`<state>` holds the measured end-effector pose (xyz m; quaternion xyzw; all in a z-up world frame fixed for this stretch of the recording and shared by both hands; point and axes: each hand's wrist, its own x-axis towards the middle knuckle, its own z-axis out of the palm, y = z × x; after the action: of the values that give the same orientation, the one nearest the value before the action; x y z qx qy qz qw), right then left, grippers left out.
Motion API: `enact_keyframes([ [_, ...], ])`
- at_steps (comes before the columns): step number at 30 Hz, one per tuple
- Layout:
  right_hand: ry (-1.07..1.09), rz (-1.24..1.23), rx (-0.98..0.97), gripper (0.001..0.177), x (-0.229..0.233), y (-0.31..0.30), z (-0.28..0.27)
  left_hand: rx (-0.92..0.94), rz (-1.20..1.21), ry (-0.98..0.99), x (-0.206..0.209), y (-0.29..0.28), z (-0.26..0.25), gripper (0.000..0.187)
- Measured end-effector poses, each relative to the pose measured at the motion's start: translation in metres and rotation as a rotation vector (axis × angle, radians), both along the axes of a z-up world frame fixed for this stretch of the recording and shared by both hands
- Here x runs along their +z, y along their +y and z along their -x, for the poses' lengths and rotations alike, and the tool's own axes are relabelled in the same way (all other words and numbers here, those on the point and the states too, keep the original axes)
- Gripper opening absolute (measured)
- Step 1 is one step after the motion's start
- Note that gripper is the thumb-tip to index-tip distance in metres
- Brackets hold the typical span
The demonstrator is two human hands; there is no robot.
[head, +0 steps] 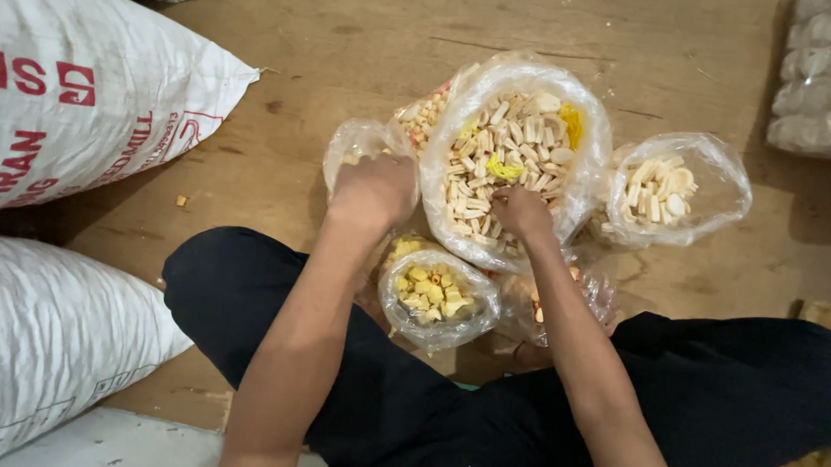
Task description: Mixing and packing various types of snacks from smaller bags into a larger central bag while sitting on the floor.
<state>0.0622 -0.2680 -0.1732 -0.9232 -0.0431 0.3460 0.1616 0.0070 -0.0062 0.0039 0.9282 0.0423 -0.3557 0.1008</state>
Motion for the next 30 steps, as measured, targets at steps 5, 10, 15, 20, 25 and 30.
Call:
enact_keyframes([
  [5,-0.124,0.164,0.005,0.031,-0.052,-0.003,0.008,-0.068,0.094,-0.004,0.021,-0.004,0.001,0.056],
  [10,-0.205,0.302,0.073,0.029,-0.03,0.01,0.019,-0.056,0.067,0.004,0.02,-0.002,-0.001,0.051],
  [15,-0.33,0.316,0.346,0.029,-0.002,0.018,0.024,-0.073,0.075,0.024,0.024,-0.007,-0.001,0.056],
  [20,-0.394,0.386,0.569,0.027,-0.046,-0.003,-0.003,-0.082,0.068,0.005,0.028,-0.01,-0.005,0.053],
  [25,-0.348,0.395,0.656,0.032,-0.024,-0.005,-0.003,-0.105,0.077,0.016,0.027,-0.012,-0.007,0.052],
  [30,-0.32,0.395,0.694,0.031,0.042,0.007,0.007,-0.141,0.077,0.001,0.027,-0.015,-0.011,0.053],
])
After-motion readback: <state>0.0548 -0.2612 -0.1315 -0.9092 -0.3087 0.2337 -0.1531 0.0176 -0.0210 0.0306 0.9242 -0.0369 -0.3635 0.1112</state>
